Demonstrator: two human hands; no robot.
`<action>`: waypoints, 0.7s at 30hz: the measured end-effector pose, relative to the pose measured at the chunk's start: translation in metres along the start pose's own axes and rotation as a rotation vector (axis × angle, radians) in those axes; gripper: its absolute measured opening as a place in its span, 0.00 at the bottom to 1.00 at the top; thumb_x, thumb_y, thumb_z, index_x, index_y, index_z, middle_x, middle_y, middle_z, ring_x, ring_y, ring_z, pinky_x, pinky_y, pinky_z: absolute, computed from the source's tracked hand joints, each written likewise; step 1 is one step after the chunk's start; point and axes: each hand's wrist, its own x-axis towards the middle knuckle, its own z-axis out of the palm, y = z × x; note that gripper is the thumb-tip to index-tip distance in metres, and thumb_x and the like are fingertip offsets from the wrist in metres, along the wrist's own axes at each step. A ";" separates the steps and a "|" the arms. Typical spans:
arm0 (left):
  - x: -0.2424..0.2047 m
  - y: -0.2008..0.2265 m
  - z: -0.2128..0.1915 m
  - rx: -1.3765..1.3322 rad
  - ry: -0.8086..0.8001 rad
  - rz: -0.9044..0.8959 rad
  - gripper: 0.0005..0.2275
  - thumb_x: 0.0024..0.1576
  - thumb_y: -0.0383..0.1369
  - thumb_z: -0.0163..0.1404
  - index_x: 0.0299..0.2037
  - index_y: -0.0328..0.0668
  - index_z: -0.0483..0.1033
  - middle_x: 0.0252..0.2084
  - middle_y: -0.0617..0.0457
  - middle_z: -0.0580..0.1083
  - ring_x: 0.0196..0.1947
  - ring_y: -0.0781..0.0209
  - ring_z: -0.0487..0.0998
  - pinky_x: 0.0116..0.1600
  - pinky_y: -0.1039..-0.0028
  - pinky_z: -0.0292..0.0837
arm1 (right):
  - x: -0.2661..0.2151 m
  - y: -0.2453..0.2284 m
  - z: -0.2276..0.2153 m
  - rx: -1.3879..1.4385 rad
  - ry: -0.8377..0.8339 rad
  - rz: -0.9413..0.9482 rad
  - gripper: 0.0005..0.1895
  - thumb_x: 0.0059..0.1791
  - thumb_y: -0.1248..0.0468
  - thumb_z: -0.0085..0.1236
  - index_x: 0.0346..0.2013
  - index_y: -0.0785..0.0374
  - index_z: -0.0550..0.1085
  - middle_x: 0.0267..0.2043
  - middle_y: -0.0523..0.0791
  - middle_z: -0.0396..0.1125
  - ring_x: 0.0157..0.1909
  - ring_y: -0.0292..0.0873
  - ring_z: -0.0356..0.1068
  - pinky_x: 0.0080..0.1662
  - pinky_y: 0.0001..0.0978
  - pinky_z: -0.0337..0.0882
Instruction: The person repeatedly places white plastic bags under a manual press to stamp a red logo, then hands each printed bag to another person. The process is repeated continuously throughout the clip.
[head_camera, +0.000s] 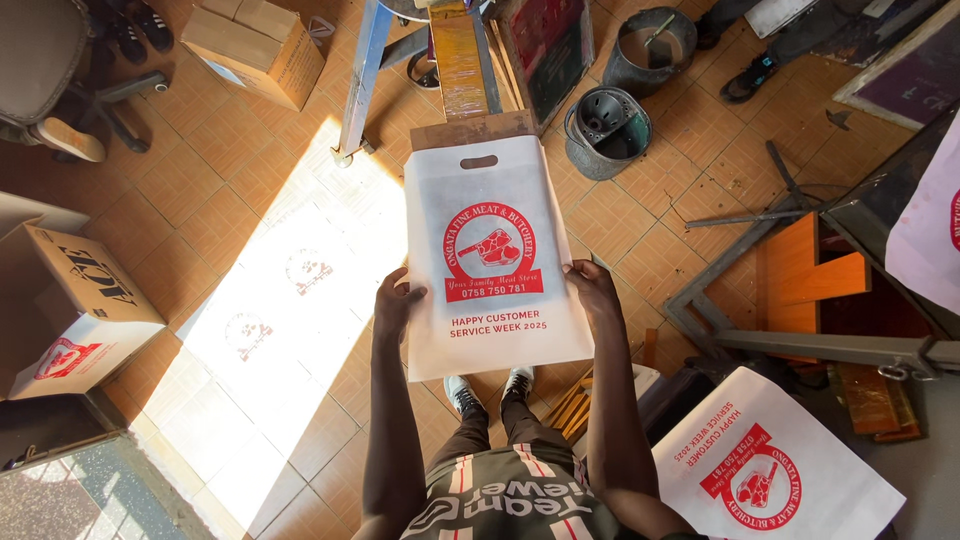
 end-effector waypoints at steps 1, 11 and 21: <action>-0.005 0.002 -0.001 0.002 -0.002 -0.002 0.35 0.50 0.22 0.62 0.69 0.30 0.59 0.38 0.44 0.77 0.31 0.55 0.80 0.36 0.70 0.81 | -0.009 -0.005 -0.006 0.001 0.003 0.002 0.06 0.52 0.62 0.65 0.41 0.61 0.80 0.38 0.42 0.69 0.45 0.36 0.66 0.52 0.32 0.64; -0.048 0.012 0.000 -0.059 -0.156 -0.051 0.23 0.52 0.28 0.64 0.57 0.32 0.73 0.43 0.49 0.79 0.39 0.61 0.80 0.42 0.75 0.77 | -0.030 -0.014 -0.023 0.047 -0.065 0.145 0.19 0.50 0.57 0.67 0.52 0.59 0.75 0.38 0.37 0.70 0.37 0.33 0.71 0.42 0.26 0.73; -0.029 -0.063 -0.055 0.108 -0.267 0.062 0.19 0.40 0.19 0.67 0.43 0.33 0.78 0.33 0.51 0.77 0.32 0.61 0.78 0.37 0.72 0.76 | -0.043 0.029 -0.017 0.212 -0.126 0.011 0.46 0.40 0.75 0.73 0.70 0.65 0.61 0.33 0.38 0.62 0.35 0.30 0.68 0.44 0.17 0.68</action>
